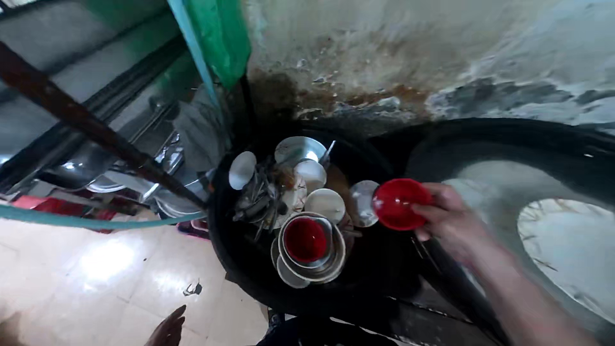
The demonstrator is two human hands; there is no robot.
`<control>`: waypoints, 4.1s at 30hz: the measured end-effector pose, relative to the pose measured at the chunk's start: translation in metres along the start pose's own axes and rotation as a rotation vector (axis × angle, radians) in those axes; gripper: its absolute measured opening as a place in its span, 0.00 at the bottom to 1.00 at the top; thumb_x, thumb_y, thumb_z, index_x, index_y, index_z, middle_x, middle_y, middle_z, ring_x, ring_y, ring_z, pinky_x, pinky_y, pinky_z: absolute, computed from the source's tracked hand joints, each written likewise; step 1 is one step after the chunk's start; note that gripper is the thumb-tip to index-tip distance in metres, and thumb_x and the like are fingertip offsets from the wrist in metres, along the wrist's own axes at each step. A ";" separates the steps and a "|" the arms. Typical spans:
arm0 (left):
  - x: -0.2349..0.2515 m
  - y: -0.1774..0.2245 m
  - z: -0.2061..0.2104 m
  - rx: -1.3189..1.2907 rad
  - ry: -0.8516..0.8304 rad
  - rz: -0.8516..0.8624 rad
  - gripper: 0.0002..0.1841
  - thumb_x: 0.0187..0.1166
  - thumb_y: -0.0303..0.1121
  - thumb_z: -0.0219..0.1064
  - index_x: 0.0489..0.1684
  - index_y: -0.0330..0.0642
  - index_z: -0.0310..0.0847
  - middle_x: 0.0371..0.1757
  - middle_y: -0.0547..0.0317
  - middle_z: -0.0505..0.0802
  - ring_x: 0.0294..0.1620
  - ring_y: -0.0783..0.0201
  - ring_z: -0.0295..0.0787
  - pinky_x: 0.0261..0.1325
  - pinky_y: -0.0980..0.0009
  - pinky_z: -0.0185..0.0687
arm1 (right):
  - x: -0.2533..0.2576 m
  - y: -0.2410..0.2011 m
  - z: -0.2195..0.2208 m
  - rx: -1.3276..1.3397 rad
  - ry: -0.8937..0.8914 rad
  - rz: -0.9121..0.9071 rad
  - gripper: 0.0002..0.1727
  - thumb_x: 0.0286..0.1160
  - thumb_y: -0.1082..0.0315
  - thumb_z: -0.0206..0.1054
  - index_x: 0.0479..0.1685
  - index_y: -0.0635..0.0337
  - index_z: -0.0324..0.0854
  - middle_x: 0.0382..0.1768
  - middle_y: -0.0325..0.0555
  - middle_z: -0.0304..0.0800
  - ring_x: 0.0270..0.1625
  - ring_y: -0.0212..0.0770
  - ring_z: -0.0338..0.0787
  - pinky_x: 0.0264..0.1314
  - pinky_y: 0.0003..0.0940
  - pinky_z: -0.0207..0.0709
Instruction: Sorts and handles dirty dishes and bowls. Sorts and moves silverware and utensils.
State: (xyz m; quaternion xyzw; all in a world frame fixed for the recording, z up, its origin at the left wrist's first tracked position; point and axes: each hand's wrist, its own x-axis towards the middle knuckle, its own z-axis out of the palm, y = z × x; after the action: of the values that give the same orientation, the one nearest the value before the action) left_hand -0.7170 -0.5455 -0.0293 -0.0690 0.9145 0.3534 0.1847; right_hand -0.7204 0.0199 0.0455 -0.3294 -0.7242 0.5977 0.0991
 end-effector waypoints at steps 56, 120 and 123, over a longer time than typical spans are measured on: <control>0.070 0.250 0.118 -0.440 -0.375 -0.007 0.29 0.87 0.29 0.60 0.89 0.43 0.62 0.81 0.46 0.78 0.78 0.56 0.78 0.77 0.55 0.77 | -0.026 0.002 0.107 -0.218 -0.538 0.398 0.32 0.83 0.71 0.61 0.87 0.46 0.63 0.65 0.61 0.84 0.52 0.54 0.91 0.50 0.52 0.87; 0.115 0.286 0.167 1.093 -0.517 0.795 0.25 0.90 0.56 0.53 0.66 0.51 0.89 0.86 0.58 0.76 0.92 0.49 0.58 0.90 0.41 0.51 | -0.041 0.073 -0.043 0.887 0.210 -0.003 0.32 0.72 0.78 0.51 0.79 0.43 0.65 0.53 0.49 0.92 0.39 0.47 0.97 0.31 0.46 0.93; 0.111 0.309 0.191 0.977 -0.574 0.996 0.14 0.86 0.37 0.62 0.61 0.46 0.90 0.76 0.52 0.84 0.84 0.49 0.71 0.84 0.48 0.68 | -0.042 0.069 -0.044 0.876 0.204 0.020 0.33 0.72 0.78 0.50 0.78 0.42 0.65 0.55 0.48 0.91 0.42 0.49 0.97 0.34 0.49 0.93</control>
State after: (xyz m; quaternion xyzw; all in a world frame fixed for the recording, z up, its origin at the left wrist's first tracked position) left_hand -0.8430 -0.1882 -0.0107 0.5370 0.8063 -0.0464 0.2436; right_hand -0.6401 0.0346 0.0031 -0.3203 -0.3861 0.8135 0.2943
